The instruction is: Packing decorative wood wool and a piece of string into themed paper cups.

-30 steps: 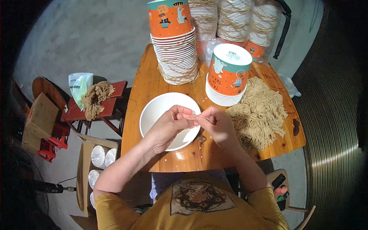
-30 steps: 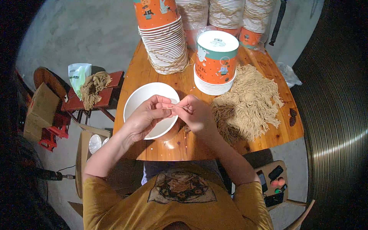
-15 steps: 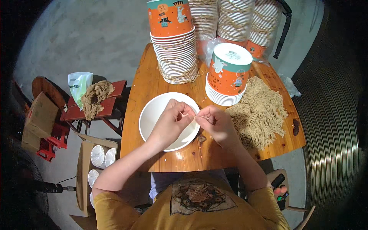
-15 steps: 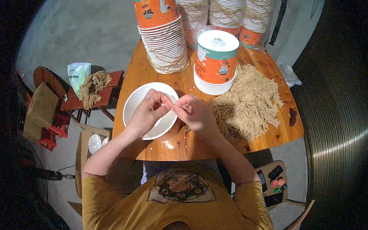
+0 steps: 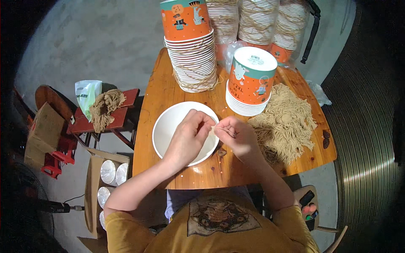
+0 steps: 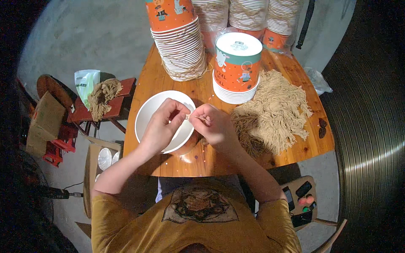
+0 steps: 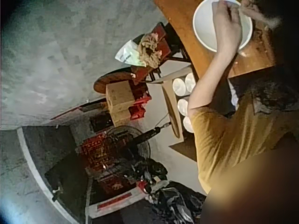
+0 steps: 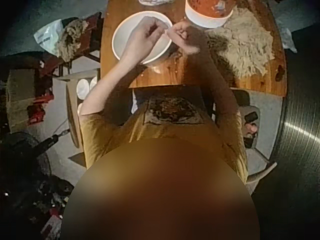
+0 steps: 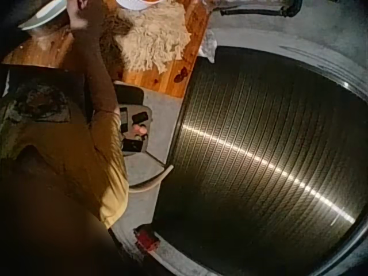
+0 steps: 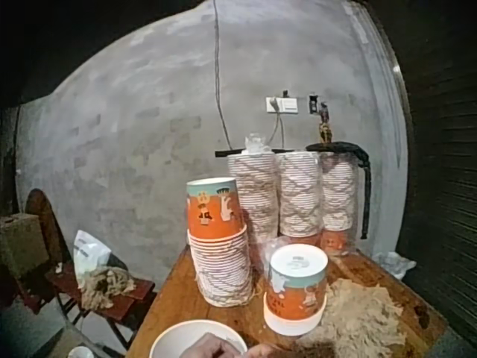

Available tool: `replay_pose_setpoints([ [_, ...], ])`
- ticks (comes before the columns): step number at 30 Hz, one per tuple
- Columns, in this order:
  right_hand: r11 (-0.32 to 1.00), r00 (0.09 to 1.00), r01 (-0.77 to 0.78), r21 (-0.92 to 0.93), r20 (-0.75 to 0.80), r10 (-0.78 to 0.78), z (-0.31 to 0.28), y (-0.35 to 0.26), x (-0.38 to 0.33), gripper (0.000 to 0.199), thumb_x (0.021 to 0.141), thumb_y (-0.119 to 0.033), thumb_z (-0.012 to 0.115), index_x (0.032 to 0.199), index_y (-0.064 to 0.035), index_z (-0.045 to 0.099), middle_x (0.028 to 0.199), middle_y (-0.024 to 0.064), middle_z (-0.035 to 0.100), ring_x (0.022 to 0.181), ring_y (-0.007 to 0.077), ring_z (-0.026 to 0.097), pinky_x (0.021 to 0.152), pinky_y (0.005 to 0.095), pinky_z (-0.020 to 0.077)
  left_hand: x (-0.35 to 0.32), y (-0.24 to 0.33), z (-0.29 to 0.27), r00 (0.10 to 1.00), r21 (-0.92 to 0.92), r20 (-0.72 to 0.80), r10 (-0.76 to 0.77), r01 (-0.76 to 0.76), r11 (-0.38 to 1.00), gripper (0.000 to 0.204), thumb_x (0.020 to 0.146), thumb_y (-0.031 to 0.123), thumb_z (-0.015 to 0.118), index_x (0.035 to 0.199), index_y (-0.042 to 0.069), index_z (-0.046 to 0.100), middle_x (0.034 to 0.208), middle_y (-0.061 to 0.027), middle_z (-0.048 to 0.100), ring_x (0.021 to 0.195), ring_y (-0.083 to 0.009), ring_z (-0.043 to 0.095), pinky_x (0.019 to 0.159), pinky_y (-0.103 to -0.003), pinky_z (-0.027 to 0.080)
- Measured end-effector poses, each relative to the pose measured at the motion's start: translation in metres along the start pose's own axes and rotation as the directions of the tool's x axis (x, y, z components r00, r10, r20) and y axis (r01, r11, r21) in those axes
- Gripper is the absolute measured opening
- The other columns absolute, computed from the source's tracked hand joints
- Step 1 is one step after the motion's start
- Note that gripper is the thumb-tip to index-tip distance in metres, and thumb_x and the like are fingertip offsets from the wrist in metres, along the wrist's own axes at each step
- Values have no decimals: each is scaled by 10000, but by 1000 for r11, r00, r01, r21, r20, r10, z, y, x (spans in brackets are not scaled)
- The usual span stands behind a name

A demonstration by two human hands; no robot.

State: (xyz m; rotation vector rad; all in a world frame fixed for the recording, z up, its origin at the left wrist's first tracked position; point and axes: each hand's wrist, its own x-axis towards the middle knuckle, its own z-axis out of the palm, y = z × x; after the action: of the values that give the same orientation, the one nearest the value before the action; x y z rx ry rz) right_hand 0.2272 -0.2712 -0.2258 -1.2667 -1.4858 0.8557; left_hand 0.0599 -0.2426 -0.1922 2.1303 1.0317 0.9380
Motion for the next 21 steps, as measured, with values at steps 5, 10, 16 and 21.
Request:
replay_pose_setpoints([
  [5,1000,1000,14,19,14,-14,-1,1,0,118,825,-124,648,854,-25,590,627,1,556,566,49,483,529,236,411,-5,4,-7,994,-107,-41,-99,94,990,134,880,63,548,986,-9,587,865,-119,516,756,-223,549,709,-321,451],
  [10,1000,1000,15,1,11,-15,-2,-10,-2,75,837,-74,642,866,-24,595,612,-89,466,536,-9,369,481,179,291,-9,7,-7,987,-95,70,-147,154,984,174,873,59,546,1026,-12,593,901,-140,557,762,-218,565,732,-319,462],
  [16,999,1000,28,-31,9,-27,-2,-6,0,109,821,-123,644,846,-30,593,636,3,570,581,57,508,539,242,424,-4,1,-1,977,-65,87,-193,199,978,128,872,76,561,944,-29,575,821,-149,605,736,-223,601,687,-338,475],
  [21,998,998,58,15,11,-58,-1,-2,-1,106,818,-114,639,855,-25,595,669,17,581,599,57,512,558,238,425,-2,-2,3,963,-180,106,-249,265,947,107,866,80,576,882,-18,535,776,-122,602,683,-189,590,635,-315,473],
])
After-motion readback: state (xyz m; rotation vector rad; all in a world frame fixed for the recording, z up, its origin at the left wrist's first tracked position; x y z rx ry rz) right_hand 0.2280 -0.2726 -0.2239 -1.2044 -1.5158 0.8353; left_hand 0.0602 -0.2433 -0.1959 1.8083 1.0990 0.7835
